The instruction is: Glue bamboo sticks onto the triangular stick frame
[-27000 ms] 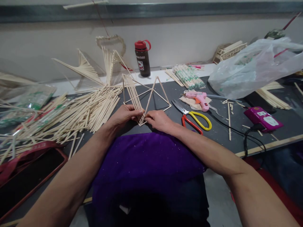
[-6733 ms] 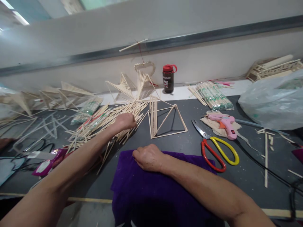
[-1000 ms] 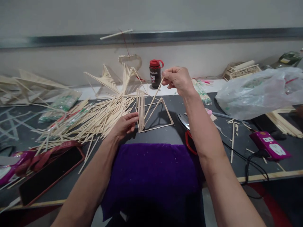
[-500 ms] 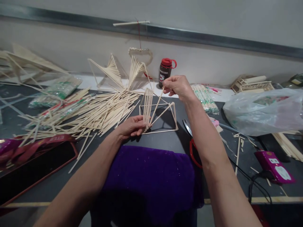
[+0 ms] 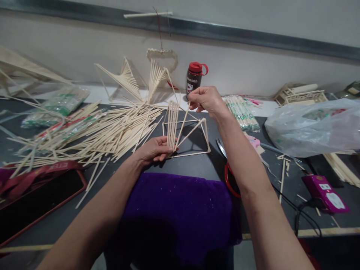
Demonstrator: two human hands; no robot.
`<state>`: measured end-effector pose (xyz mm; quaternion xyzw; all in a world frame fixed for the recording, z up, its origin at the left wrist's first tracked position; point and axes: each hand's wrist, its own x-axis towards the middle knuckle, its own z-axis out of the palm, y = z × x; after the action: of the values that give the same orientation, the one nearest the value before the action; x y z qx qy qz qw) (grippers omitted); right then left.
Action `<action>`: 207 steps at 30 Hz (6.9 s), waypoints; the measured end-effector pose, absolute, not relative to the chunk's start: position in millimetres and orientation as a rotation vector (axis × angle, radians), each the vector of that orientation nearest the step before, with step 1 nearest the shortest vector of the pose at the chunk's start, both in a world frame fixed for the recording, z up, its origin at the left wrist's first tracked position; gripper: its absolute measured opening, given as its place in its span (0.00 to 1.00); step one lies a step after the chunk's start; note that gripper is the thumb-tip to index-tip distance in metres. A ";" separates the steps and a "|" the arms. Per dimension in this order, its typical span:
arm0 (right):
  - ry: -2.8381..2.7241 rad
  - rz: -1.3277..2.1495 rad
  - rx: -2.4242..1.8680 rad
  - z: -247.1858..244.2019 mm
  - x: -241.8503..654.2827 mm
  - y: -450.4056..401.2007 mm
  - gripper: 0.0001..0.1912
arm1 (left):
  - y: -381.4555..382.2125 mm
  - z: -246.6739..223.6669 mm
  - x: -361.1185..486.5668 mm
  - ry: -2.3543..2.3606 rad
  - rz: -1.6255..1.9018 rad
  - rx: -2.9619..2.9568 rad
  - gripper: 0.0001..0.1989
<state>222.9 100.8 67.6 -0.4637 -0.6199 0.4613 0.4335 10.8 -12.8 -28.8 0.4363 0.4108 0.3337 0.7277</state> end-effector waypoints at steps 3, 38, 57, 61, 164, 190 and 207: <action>-1.563 1.136 -1.137 69.4 219.4 100.4 0.08 | -13.1 -28.3 11.6 0.926 0.734 0.967 0.19; -1.512 1.438 -1.026 50.2 202.7 113.8 0.04 | -13.5 -28.9 12.1 1.008 0.717 1.022 0.19; -1.518 1.458 -1.074 58.0 199.1 111.5 0.06 | -13.6 -30.9 14.2 0.976 0.739 1.040 0.18; -1.539 1.450 -1.065 58.3 199.5 109.7 0.06 | -13.6 -31.3 14.4 0.964 0.744 1.032 0.17; -1.658 1.377 -0.972 51.5 201.5 117.9 0.09 | -14.0 -24.0 16.4 1.096 0.731 1.042 0.22; -1.440 1.342 -0.908 67.0 228.5 125.3 0.14 | -15.3 -25.2 12.3 1.041 0.753 1.034 0.21; -1.736 1.017 -0.800 117.3 196.5 -17.5 0.21 | -66.9 65.5 14.6 1.305 1.634 1.440 0.08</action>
<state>196.5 -17.5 117.3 -0.3262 -0.7081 0.4149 0.4691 14.6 -66.9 65.5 0.5416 0.4909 0.6144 0.2968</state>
